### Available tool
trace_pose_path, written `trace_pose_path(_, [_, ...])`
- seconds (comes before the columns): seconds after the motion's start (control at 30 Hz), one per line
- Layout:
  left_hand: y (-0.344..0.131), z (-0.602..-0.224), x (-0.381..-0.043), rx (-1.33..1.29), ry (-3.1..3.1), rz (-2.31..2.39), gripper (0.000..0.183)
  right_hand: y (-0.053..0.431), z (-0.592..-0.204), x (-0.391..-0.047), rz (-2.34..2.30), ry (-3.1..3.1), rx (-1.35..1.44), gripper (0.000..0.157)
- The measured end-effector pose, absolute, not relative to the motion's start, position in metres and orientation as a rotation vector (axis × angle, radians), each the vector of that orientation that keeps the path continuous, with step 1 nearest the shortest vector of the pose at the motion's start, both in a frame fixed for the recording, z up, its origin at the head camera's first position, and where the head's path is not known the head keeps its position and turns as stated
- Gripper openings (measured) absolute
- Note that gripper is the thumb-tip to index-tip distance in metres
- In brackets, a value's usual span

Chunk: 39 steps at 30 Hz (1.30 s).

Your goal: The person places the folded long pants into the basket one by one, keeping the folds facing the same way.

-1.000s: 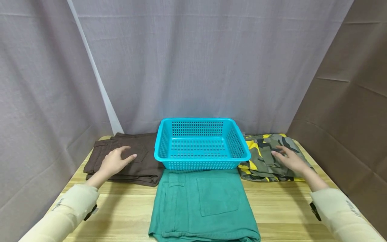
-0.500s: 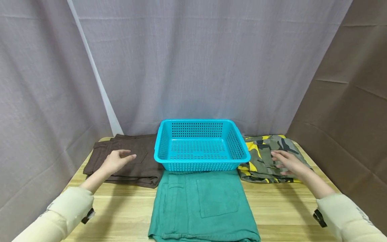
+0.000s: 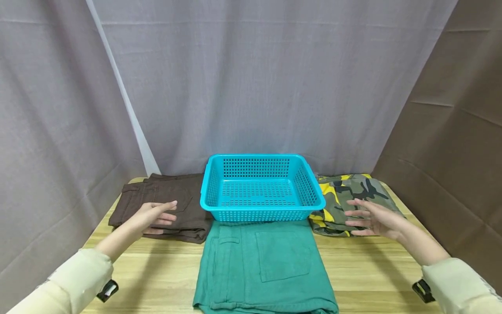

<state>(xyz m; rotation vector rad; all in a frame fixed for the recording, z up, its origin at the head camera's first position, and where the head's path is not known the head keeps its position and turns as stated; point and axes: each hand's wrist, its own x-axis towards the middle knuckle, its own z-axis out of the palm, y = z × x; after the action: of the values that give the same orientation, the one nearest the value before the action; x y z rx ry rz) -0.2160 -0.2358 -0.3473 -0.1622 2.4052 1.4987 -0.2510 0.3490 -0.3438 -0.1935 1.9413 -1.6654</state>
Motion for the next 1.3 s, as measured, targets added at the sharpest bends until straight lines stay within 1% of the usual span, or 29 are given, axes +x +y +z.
trace_pose_path(0.03, [-0.236,-0.348,-0.215,-0.162,2.366,1.522,0.072,0.348,-0.344,-0.25,-1.665,1.898,-0.213,0.023])
trace_pose_path(0.13, [-0.236,-0.351,-0.211,-0.164,2.253,1.586,0.07,0.346,-0.345,-0.247,-1.665,1.805,-0.257,0.029])
trace_pose_path(0.63, [-0.231,-0.385,-0.199,-0.206,2.033,1.565,0.066,0.331,-0.372,-0.232,-1.718,1.663,-0.22,0.033])
trace_pose_path(1.07, [-0.221,-0.411,-0.19,-0.173,1.908,1.601,0.069,0.323,-0.402,-0.221,-1.718,1.62,-0.076,0.03])
trace_pose_path(1.3, [-0.217,-0.42,-0.187,-0.204,1.923,1.573,0.065,0.32,-0.414,-0.216,-1.792,1.52,-0.024,0.031])
